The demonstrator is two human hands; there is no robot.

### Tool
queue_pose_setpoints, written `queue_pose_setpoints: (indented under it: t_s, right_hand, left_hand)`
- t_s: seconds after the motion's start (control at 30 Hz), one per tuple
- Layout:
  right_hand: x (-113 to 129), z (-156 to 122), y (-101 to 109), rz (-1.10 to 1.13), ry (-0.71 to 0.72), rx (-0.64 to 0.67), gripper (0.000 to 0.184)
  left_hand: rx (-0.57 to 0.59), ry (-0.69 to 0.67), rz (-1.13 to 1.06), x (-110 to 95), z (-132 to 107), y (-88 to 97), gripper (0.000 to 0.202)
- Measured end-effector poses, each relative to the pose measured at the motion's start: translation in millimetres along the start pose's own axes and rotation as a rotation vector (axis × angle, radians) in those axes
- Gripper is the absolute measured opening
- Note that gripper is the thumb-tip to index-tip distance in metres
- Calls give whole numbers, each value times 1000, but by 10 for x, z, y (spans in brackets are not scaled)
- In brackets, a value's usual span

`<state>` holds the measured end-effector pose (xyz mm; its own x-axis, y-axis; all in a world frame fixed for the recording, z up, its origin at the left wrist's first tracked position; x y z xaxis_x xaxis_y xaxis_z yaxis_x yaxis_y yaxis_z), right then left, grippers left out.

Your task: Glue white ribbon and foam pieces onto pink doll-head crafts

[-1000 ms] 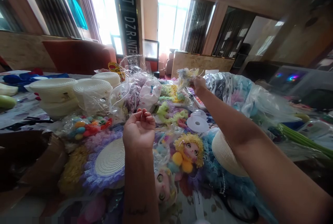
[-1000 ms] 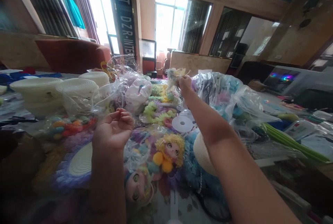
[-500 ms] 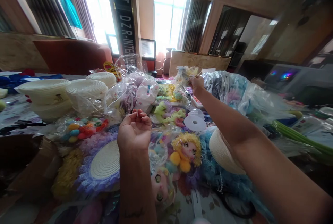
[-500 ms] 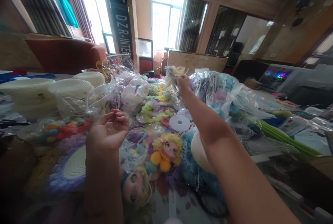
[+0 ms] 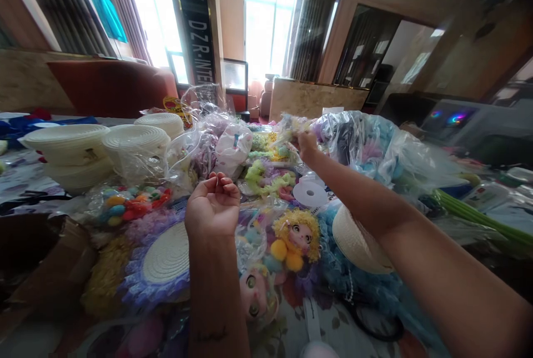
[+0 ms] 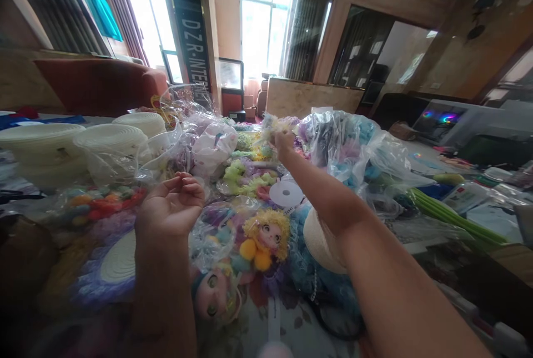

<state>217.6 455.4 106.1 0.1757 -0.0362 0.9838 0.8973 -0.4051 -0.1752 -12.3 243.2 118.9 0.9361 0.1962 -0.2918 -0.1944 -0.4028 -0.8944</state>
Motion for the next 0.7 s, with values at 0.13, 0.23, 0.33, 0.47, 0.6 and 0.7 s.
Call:
queue_pose_setpoints:
  t_s: [0.13,0.23,0.33,0.47,0.6,0.7]
  right_hand:
    - [-329,-183,20,-182,-164,130,21]
    - [-355,-263,90,-326,-237,232,29]
    - [-225,-327,167,-455,-270,342,38]
    - [51,-440,245,-614,-298,444,47]
    - [425,-576,263,-764,-219,434,50]
    - [665,-802,225,-806,-85,417,51]
  left_hand:
    - [9,3,-1,1,9,10,19]
    - [18,5,-7,1,18,17,19]
    - [11,9,-21,-5,21,19,20]
    - [2,7,-42,-25,18,21,20]
    - [12,19,-48,-38,33,32,20]
    - [14,24,-48,-43,50,42,20]
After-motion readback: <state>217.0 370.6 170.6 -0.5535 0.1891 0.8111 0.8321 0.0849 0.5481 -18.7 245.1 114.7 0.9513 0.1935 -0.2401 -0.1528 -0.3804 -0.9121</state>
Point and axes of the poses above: each hand's wrist, its own z-axis towards the middle knuckle, its own y-axis out of the back of the hand, x = y × z, the point moved 2 cm from there along z, towards the middle knuckle, and after that the axes turned 10 degrees about -y, right-handed, at the moved point
